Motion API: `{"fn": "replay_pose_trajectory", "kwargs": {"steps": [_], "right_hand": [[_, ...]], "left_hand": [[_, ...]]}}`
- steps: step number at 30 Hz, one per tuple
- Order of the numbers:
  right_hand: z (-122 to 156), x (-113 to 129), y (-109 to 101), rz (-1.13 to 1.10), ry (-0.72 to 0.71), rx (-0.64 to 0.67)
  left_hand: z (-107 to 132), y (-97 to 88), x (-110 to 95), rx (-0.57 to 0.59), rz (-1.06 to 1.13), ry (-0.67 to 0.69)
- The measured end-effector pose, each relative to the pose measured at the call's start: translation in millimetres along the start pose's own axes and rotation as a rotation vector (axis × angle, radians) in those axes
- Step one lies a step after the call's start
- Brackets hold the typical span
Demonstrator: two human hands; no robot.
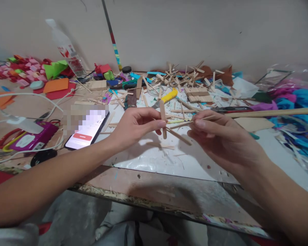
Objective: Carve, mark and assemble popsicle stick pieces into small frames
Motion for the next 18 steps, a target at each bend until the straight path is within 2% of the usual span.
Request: {"fn": "replay_pose_trajectory", "kwargs": {"steps": [4,9,13,18], "right_hand": [[-1.1,-6.3,3.5,0.045,-0.015,0.069],[-4.2,-9.0,4.1,0.078,0.018,0.168],[-1.5,-9.0,4.5,0.181,-0.014,0.211],[2.1,-17.5,4.6,0.298,0.076,0.285]], "left_hand": [[-2.0,-0.9,5.3,-0.044,0.137,-0.043],[-1.4,1.7,11.7,0.01,0.281,-0.041],[-0.4,3.2,13.7,0.029,0.377,-0.051],[-0.5,4.1,13.5,0.016,0.415,-0.062]]}}
Point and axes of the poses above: each hand's wrist, its own z-axis away from the middle knuckle, its own y-axis out of the palm, x = y × z, the point moved 4 cm from there along -z, towards the middle knuckle, and after that the axes turned 9 degrees about x, right-handed, at the moved point
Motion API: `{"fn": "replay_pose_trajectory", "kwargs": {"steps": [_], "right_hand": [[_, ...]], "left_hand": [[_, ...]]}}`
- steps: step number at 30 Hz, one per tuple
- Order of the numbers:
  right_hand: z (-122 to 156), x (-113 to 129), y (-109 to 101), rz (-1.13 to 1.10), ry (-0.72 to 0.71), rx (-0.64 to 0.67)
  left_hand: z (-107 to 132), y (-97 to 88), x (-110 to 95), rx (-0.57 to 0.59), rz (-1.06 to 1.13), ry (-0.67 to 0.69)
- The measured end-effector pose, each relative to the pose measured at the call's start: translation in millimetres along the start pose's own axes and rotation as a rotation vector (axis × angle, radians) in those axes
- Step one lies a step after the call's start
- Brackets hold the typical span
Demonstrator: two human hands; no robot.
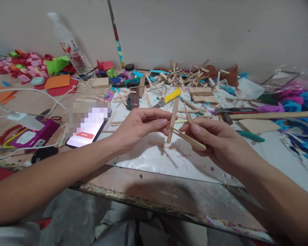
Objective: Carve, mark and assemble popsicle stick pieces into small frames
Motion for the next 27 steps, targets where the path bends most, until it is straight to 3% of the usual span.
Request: {"fn": "replay_pose_trajectory", "kwargs": {"steps": [7,12,18,27], "right_hand": [[-0.6,3.6,4.6,-0.058,0.079,0.027],[2.5,1.3,3.0,0.021,0.148,0.104],[0.4,0.2,-2.1,-0.006,0.096,0.068],[-2.7,-5.9,-5.6,-0.143,0.1,0.121]], "left_hand": [[0.3,-0.2,-0.4,-0.038,-0.058,0.023],[1.3,-1.9,-3.0,-0.063,-0.145,0.069],[3.3,2.5,-13.2,-0.008,-0.363,0.118],[4.6,4.3,-12.3,0.021,-0.408,0.172]]}}
Point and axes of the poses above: each hand's wrist, its own z-axis away from the middle knuckle, its own y-axis out of the palm, x = y × z, the point moved 4 cm from there along -z, towards the middle knuckle, and after that the axes turned 9 degrees about x, right-handed, at the moved point
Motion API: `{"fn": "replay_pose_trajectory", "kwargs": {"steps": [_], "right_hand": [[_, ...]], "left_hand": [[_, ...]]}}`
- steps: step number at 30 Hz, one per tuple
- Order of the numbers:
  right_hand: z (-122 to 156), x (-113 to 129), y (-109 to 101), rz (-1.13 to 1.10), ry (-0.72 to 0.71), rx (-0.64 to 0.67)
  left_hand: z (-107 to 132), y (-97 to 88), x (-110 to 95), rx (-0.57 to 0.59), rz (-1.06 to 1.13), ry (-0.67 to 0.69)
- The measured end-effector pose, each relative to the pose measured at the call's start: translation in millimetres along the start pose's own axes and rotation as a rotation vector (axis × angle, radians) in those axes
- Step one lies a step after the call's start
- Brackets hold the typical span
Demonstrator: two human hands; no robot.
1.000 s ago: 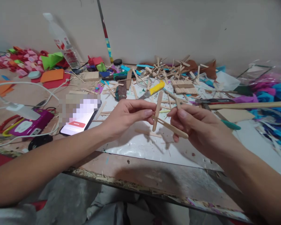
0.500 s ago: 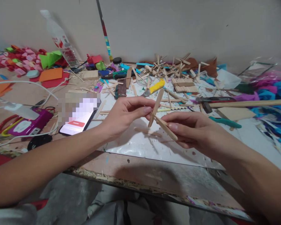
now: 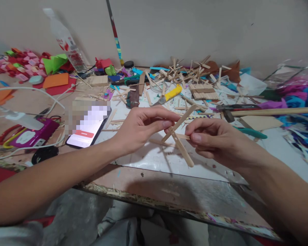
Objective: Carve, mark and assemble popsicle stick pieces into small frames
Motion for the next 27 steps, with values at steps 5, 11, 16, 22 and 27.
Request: {"fn": "replay_pose_trajectory", "kwargs": {"steps": [5,11,16,22,27], "right_hand": [[-3.3,-4.0,8.6,-0.02,-0.023,-0.054],[-5.4,-9.3,21.2,-0.134,-0.054,-0.052],[-6.3,-13.5,35.6,-0.231,-0.046,-0.002],[-4.8,-7.8,33.5,-0.229,-0.031,-0.032],[-3.1,-6.2,21.5,-0.141,-0.008,-0.05]], "left_hand": [[0.1,0.9,-0.5,-0.005,0.002,0.006],[2.7,2.9,-5.9,-0.054,-0.037,0.057],[4.6,10.4,0.3,-0.024,-0.035,0.026],[3.7,6.4,-4.1,-0.078,-0.079,0.051],[3.4,3.8,-3.7,-0.032,-0.062,0.042]]}}
Point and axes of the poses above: each hand's wrist, its own z-axis away from the middle knuckle, its own y-axis out of the palm, x = y × z, the point moved 4 cm from there along -z, towards the middle knuckle, and after that the axes turned 9 degrees about x, right-handed, at the moved point
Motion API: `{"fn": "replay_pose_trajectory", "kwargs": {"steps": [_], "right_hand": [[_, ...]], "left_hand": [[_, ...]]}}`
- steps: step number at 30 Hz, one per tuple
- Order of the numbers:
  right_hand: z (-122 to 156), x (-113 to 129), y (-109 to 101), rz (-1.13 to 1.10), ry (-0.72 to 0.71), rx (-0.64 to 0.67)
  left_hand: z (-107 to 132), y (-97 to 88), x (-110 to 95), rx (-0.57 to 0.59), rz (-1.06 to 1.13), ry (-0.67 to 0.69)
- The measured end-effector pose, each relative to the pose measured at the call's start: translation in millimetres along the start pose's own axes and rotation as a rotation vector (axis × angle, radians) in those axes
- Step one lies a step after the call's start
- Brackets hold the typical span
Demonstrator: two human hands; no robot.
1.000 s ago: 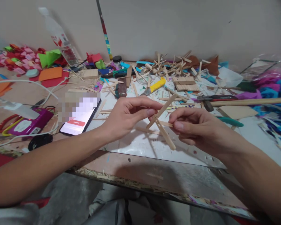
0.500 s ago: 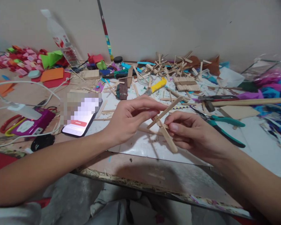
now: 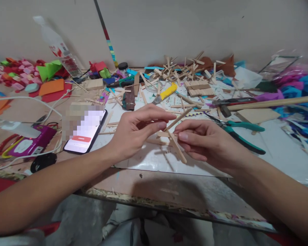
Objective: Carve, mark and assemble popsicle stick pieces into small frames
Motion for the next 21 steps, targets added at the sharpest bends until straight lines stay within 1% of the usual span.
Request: {"fn": "replay_pose_trajectory", "kwargs": {"steps": [4,9,12,16,21], "right_hand": [[0.8,0.9,0.6,-0.001,-0.059,0.026],[0.9,-1.9,8.2,0.028,-0.084,0.064],[2.7,-1.1,11.0,0.023,-0.125,0.082],[4.1,0.0,7.5,0.033,-0.156,0.127],[2.8,-0.6,2.2,0.151,-0.108,0.107]], "left_hand": [[0.4,1.9,6.1,0.077,0.112,-0.031],[1.0,3.9,2.5,0.027,0.123,-0.004],[0.6,5.5,0.4,0.017,0.121,-0.002],[0.1,4.2,0.9,0.022,0.138,0.006],[-0.9,1.9,-3.0,0.013,0.148,0.037]]}}
Point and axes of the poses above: each hand's wrist, its own z-axis away from the middle knuckle, its own y-axis out of the palm, x = y × z, the point moved 4 cm from there along -z, towards the middle knuckle, and after that the axes turned 9 degrees about x, right-handed, at the moved point
